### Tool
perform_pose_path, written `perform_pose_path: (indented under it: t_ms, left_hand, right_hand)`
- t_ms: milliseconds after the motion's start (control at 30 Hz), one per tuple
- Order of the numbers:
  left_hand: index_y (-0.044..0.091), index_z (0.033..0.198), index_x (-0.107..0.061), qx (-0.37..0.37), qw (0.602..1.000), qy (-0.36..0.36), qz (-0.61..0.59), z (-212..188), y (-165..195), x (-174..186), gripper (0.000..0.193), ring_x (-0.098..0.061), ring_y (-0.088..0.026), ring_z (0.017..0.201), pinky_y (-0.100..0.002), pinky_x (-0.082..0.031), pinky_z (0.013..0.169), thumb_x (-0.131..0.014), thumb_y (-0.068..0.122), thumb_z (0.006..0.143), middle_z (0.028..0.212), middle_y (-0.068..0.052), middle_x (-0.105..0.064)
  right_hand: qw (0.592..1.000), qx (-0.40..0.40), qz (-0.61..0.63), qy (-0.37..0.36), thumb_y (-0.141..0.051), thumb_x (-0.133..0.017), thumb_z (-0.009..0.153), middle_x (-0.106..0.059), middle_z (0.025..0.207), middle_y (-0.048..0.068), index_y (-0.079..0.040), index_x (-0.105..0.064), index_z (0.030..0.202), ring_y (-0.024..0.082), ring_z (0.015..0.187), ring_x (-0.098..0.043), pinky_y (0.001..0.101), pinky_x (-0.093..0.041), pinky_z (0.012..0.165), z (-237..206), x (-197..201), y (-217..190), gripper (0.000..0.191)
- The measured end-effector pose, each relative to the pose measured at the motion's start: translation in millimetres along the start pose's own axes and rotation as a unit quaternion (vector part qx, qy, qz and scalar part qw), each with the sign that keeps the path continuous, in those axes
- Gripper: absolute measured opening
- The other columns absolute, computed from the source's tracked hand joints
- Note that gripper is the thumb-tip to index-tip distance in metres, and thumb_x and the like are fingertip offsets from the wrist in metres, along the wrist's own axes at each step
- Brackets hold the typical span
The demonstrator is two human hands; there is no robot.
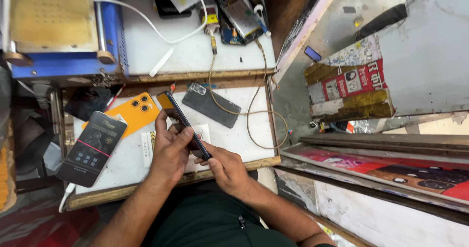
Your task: The person uses a screwdriver to remove screws from a smartphone chassis, then separates the screen assembly from the frame and removes the battery. The person handles the phone, screwdriver, and internal components on a cluttered workbench.
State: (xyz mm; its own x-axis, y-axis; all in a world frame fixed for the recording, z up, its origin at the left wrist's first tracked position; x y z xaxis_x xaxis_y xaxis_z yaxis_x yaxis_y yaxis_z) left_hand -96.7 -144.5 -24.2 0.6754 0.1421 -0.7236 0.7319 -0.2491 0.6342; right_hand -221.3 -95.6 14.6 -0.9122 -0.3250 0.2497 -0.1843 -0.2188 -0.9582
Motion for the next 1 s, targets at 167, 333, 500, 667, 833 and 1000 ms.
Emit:
perform_pose_path:
  t_ms: [167, 333, 500, 667, 833, 1000]
  left_hand:
    - [0.013, 0.154, -0.025, 0.027, 0.999, 0.019, -0.015, 7, -7, 10, 0.08, -0.063, -0.017, 0.099, -0.037, -0.059, 0.085, -0.073, 0.004, 0.091, 0.11, -0.009, -0.058]
    - [0.009, 0.154, -0.022, 0.01, 0.999, 0.03, 0.0, 11, -9, 20, 0.079, -0.062, -0.017, 0.097, -0.039, -0.059, 0.082, -0.073, 0.004, 0.093, 0.11, -0.01, -0.058]
    - [0.01, 0.159, -0.018, -0.034, 0.998, 0.041, 0.022, 10, -3, 27, 0.087, -0.059, -0.014, 0.109, -0.032, -0.056, 0.092, -0.073, 0.002, 0.092, 0.122, -0.01, -0.058]
    - [0.006, 0.159, -0.02, -0.093, 0.985, 0.032, 0.14, 6, 9, 22, 0.089, -0.058, -0.017, 0.117, -0.032, -0.053, 0.102, -0.076, -0.002, 0.091, 0.129, -0.013, -0.056]
    - [0.003, 0.153, -0.036, -0.18, 0.88, 0.025, 0.438, 0, 30, 0, 0.069, -0.069, -0.026, 0.11, -0.036, -0.057, 0.094, -0.073, 0.009, 0.095, 0.125, -0.019, -0.066]
    - [0.002, 0.131, -0.066, -0.17, 0.776, -0.01, 0.607, -10, 30, -27, 0.041, -0.074, -0.033, 0.091, -0.04, -0.058, 0.077, -0.07, 0.016, 0.093, 0.103, -0.019, -0.073]
  right_hand:
    - [0.996, 0.012, -0.091, -0.015, -0.005, -0.052, 0.106, -0.076, 0.108, 0.021, 0.002, -0.056, 0.145, 0.029, 0.094, -0.079, 0.0351, -0.063, 0.085, 1, 8, -3, 0.04]
    - [0.991, -0.004, -0.133, -0.023, -0.006, -0.056, 0.103, -0.076, 0.103, 0.019, 0.0, -0.058, 0.144, 0.029, 0.089, -0.079, 0.0346, -0.063, 0.08, 7, 4, 7, 0.041]
    - [0.993, -0.025, -0.114, -0.029, -0.008, -0.056, 0.106, -0.077, 0.105, 0.018, -0.001, -0.059, 0.143, 0.029, 0.093, -0.08, 0.0347, -0.063, 0.082, 11, 2, 11, 0.037]
    - [0.982, -0.138, -0.112, -0.07, -0.013, -0.056, 0.104, -0.077, 0.094, 0.015, -0.005, -0.062, 0.14, 0.025, 0.079, -0.077, 0.0343, -0.061, 0.074, 6, 0, 35, 0.037]
    - [0.982, -0.154, 0.109, 0.004, -0.023, -0.046, 0.112, -0.07, 0.118, 0.011, -0.008, -0.041, 0.155, 0.018, 0.103, -0.067, 0.0334, -0.054, 0.093, 22, 9, 57, 0.046]
    - [0.828, -0.187, 0.522, 0.086, -0.027, -0.053, 0.116, -0.063, 0.128, 0.008, -0.007, -0.048, 0.14, 0.021, 0.118, -0.064, 0.0394, -0.055, 0.102, 49, -7, 92, 0.031]
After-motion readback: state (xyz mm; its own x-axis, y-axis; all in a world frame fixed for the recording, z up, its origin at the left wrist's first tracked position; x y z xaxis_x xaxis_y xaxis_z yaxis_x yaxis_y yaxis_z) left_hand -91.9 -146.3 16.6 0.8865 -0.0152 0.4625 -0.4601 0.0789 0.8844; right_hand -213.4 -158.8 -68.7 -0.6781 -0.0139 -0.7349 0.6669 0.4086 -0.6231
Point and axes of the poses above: each hand's wrist, its own z-axis towards the middle knuckle, its own x-axis out of the back of the hand, y = z × x, the point moved 10 cm from there along z, towards the middle knuckle
